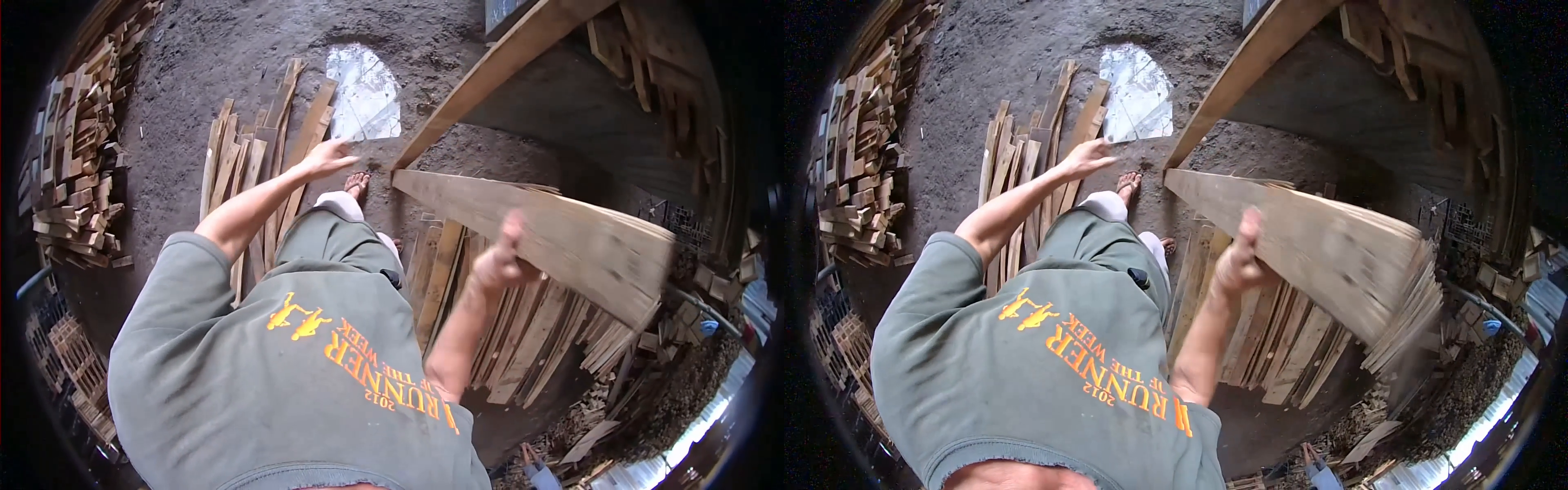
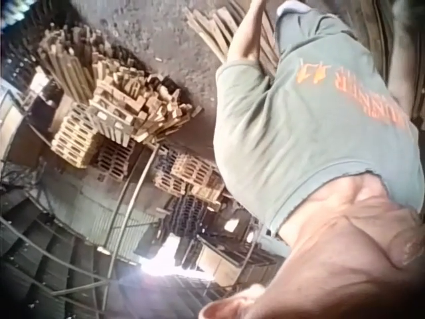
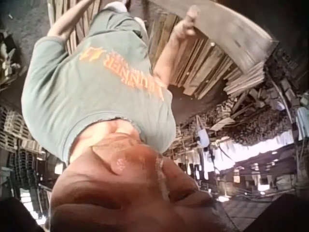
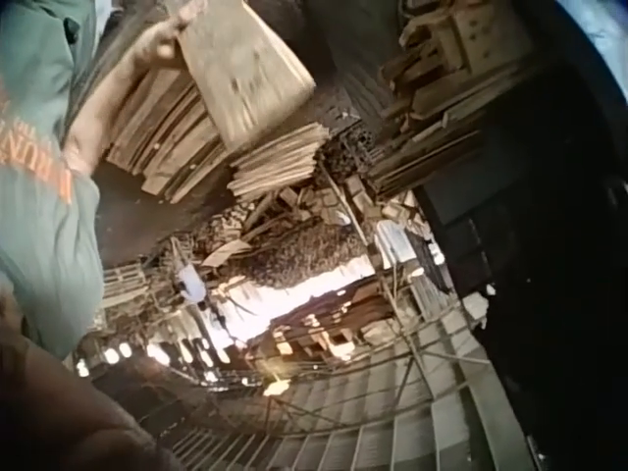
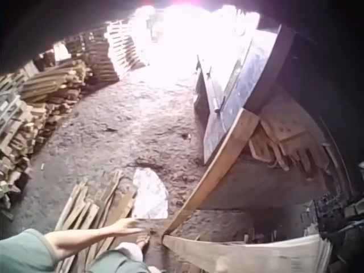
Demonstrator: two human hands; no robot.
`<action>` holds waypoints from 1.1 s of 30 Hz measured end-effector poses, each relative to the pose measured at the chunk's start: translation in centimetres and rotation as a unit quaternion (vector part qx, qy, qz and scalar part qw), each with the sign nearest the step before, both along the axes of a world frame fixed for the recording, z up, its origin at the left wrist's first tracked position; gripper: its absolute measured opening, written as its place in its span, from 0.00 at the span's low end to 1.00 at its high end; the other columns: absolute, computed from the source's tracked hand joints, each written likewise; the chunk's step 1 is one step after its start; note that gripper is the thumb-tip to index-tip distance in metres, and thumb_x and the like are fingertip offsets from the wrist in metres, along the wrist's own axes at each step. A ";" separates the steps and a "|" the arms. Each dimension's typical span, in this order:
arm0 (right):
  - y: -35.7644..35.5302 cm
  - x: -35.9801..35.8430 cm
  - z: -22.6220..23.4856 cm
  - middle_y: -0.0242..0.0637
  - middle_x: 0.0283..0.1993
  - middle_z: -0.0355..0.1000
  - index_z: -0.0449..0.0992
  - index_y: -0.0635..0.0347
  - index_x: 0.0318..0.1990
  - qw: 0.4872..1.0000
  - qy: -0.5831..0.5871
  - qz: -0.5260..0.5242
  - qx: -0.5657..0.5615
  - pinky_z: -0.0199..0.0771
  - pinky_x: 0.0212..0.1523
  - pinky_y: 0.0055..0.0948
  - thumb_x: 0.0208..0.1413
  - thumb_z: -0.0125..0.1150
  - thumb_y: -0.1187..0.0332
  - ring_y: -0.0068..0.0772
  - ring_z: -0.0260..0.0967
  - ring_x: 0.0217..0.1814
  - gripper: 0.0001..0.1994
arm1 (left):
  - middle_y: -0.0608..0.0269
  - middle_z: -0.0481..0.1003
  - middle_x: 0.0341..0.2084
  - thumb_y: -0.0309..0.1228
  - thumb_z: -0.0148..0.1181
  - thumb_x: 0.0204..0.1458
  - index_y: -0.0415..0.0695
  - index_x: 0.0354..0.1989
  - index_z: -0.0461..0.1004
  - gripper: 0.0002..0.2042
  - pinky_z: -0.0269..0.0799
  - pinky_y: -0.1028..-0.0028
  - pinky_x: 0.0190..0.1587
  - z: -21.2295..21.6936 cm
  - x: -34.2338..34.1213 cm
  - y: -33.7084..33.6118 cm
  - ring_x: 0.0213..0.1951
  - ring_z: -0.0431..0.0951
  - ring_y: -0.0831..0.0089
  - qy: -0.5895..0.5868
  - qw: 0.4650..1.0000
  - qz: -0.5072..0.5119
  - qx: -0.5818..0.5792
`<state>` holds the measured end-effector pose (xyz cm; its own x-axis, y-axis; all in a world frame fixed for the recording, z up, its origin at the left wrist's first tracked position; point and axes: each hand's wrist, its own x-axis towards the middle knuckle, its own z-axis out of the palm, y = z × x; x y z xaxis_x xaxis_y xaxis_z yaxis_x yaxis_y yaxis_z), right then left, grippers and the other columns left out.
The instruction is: Manually sorting and moving wooden planks in a woodworking facility.
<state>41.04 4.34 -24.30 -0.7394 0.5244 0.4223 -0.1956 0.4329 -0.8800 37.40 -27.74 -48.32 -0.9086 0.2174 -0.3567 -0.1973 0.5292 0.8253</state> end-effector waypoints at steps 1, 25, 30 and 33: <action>-0.7 -1.1 -1.3 0.38 0.34 0.78 0.79 0.71 0.34 0.996 -0.025 -0.039 0.077 0.76 0.41 0.33 0.47 0.67 0.77 0.31 0.75 0.32 0.07 | 0.47 0.78 0.31 0.48 0.63 0.49 0.35 0.39 0.74 0.24 0.73 0.63 0.39 -1.8 1.5 -2.4 0.37 0.79 0.61 0.001 0.997 0.003 -0.081; -4.5 -24.3 -7.2 0.50 0.43 0.75 0.71 0.71 0.47 0.999 -0.020 0.018 -0.027 0.72 0.45 0.38 0.46 0.72 0.65 0.43 0.74 0.42 0.24 | 0.60 0.77 0.35 0.39 0.64 0.53 0.38 0.47 0.74 0.19 0.72 0.76 0.33 0.3 -4.7 -3.4 0.30 0.75 0.76 -0.105 0.963 0.194 0.156; -4.5 -23.8 -7.1 0.43 0.36 0.78 0.77 0.70 0.40 0.997 -0.001 0.030 -0.073 0.74 0.40 0.33 0.45 0.73 0.66 0.33 0.76 0.36 0.18 | 0.52 0.76 0.44 0.43 0.63 0.54 0.40 0.53 0.70 0.24 0.75 0.68 0.48 12.7 -15.4 3.3 0.46 0.77 0.68 0.096 0.983 0.004 0.158; -4.5 -23.0 -7.4 0.47 0.38 0.77 0.72 0.70 0.45 0.994 -0.055 0.044 -0.086 0.73 0.42 0.37 0.46 0.73 0.61 0.40 0.74 0.38 0.24 | 0.52 0.75 0.48 0.44 0.62 0.54 0.43 0.57 0.67 0.26 0.75 0.62 0.51 21.3 -19.4 6.9 0.51 0.75 0.63 0.294 0.939 -0.086 0.158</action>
